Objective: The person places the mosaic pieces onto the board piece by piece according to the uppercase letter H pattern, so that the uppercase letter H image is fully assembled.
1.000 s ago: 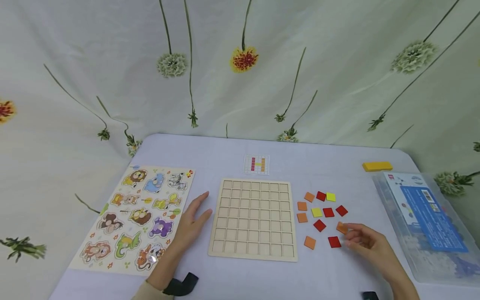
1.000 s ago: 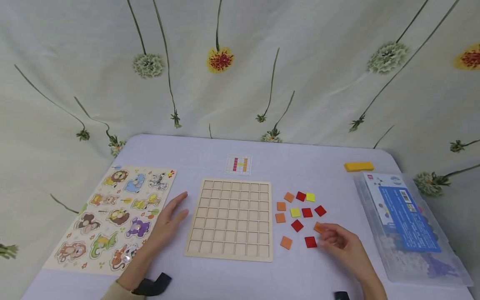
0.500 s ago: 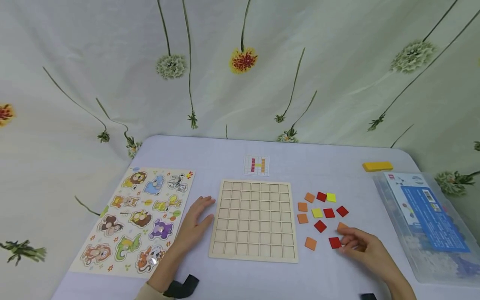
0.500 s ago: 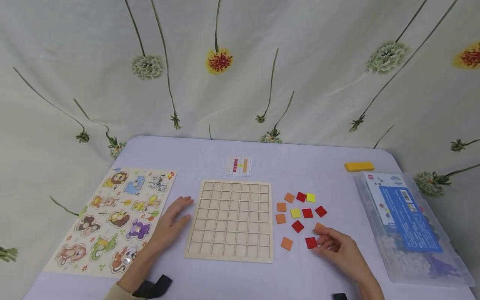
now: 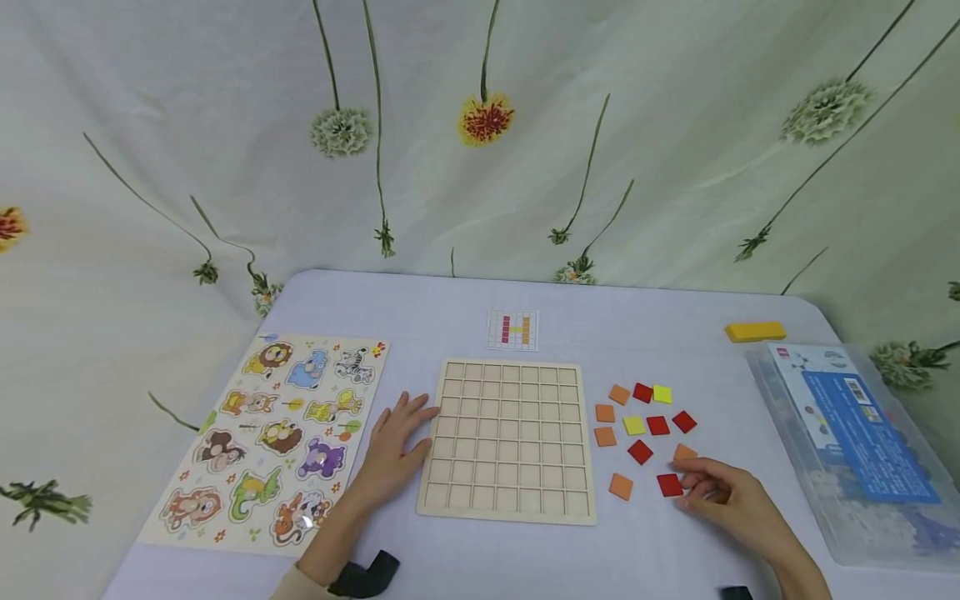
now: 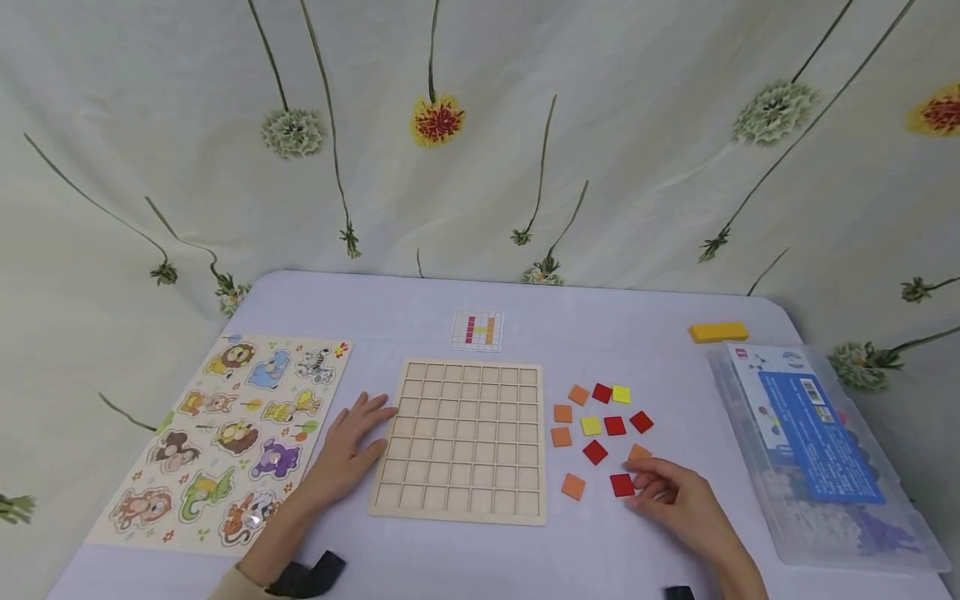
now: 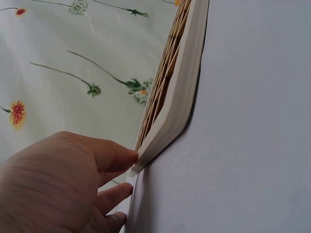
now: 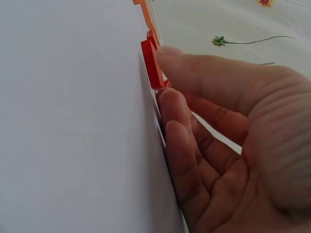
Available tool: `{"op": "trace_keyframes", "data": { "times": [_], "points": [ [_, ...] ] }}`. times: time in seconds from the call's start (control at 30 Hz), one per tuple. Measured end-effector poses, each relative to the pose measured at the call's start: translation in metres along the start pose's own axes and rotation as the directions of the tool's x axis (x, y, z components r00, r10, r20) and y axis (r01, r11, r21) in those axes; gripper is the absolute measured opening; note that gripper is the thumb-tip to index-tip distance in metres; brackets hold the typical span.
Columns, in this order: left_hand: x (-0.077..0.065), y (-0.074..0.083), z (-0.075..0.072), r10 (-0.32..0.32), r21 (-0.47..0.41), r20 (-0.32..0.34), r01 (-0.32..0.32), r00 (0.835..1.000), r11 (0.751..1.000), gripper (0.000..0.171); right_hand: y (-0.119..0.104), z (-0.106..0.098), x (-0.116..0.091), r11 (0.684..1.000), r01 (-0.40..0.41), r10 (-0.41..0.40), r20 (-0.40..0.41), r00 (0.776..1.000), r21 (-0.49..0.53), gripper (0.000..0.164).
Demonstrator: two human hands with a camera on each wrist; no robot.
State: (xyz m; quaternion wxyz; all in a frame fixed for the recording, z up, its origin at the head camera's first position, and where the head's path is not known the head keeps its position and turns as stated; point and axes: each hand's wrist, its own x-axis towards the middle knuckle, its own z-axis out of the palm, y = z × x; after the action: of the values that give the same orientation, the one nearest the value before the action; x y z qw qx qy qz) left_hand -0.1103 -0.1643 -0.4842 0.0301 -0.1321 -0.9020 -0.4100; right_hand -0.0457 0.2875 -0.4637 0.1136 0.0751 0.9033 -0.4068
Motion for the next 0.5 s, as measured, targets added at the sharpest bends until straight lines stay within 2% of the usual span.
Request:
{"op": "trace_keyframes", "data": {
  "times": [0.5],
  "points": [
    [-0.0017,0.0036,-0.0014,0.021,0.080,0.030,-0.023,0.999,0.997,0.047,0.0008,0.0029,-0.0002,0.998,0.005,-0.006,-0.017,1.000,-0.063,0.037]
  ]
}}
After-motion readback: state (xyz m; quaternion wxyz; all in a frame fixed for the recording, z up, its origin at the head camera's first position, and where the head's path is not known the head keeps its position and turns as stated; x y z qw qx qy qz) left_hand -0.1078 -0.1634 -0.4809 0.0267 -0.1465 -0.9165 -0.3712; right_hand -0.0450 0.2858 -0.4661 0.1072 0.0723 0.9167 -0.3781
